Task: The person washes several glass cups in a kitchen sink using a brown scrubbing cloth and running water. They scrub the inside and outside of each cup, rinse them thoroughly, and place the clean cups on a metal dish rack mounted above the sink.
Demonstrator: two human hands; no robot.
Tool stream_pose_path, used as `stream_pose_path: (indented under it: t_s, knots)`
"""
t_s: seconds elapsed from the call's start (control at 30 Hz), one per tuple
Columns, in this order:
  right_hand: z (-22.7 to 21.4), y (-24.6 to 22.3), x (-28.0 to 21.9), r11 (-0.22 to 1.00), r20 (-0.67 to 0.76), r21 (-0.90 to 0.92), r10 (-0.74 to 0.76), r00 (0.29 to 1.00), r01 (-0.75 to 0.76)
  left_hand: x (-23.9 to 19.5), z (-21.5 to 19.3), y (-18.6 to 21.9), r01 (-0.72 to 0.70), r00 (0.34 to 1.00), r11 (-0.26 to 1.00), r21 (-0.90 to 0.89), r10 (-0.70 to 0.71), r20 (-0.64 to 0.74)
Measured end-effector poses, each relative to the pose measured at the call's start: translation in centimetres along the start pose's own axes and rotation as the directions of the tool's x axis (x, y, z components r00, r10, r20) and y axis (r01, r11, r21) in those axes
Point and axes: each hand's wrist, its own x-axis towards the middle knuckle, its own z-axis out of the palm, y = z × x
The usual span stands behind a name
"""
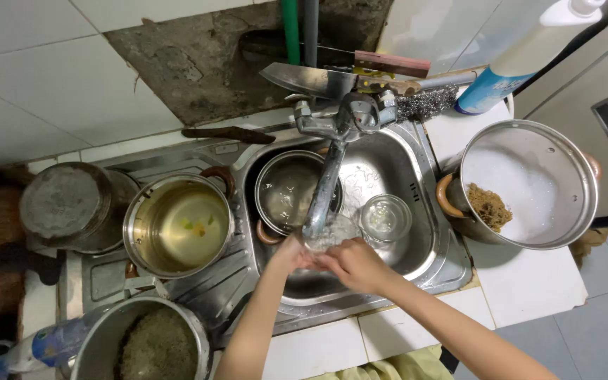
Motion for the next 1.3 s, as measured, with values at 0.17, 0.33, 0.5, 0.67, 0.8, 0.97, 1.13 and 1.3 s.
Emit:
stream_pose_path:
  t_s: [0.17,0.33,0.5,0.67,0.8,0.97,1.13,1.3]
  knots:
    - [0.3,2.4,-1.3,0.949,-0.082,0.233,0.236,0.968,-0.212,6.2,-1.4,-3.2,-0.067,0.995,0.992,-0.106,0.074,0.06]
    - [4.7,8.1,-1.3,0.565,0.047,0.66,0.627,0.778,-0.495,2.0,3.5,-0.9,-0.228,0.972,0.958,-0.171,0.214,-0.096]
    - [4.6,6.8,0.5,-0.105,0.33,0.92,0.727,0.602,-0.378,5.7,1.0,-3.6,-0.731,0.435,0.489,0.476,0.872,-0.227]
    - [7.2,6.0,3.4,-0.12,0.377,0.908,0.648,0.661,-0.4,-7.0,6.9,-0.8,-0.475,0.226,0.159,0.866,0.973,-0.054]
    - [11.8,7.3,4.8,-0.211,0.47,0.876,0.576,0.669,-0.434,-10.5,7.1,-0.3,-0.061,0.294,-0.115,0.991,0.947,0.128]
    - [12.1,8.3,5.2,-0.29,0.534,0.843,0.548,0.644,-0.453,-7.2,2.6,1.3,-0.214,0.484,0.238,0.947,0.868,-0.109]
    - [8.1,6.6,5.4,-0.553,0.534,0.793,0.43,0.728,-0.255,-4.4,2.3,1.1,-0.572,0.479,0.494,0.656,0.849,-0.222]
    - [14.5,11.5,3.6,-0.729,0.402,0.67,0.515,0.757,0.14,-8.8,9.1,1.7,-0.41,0.418,0.47,0.781,0.858,-0.297]
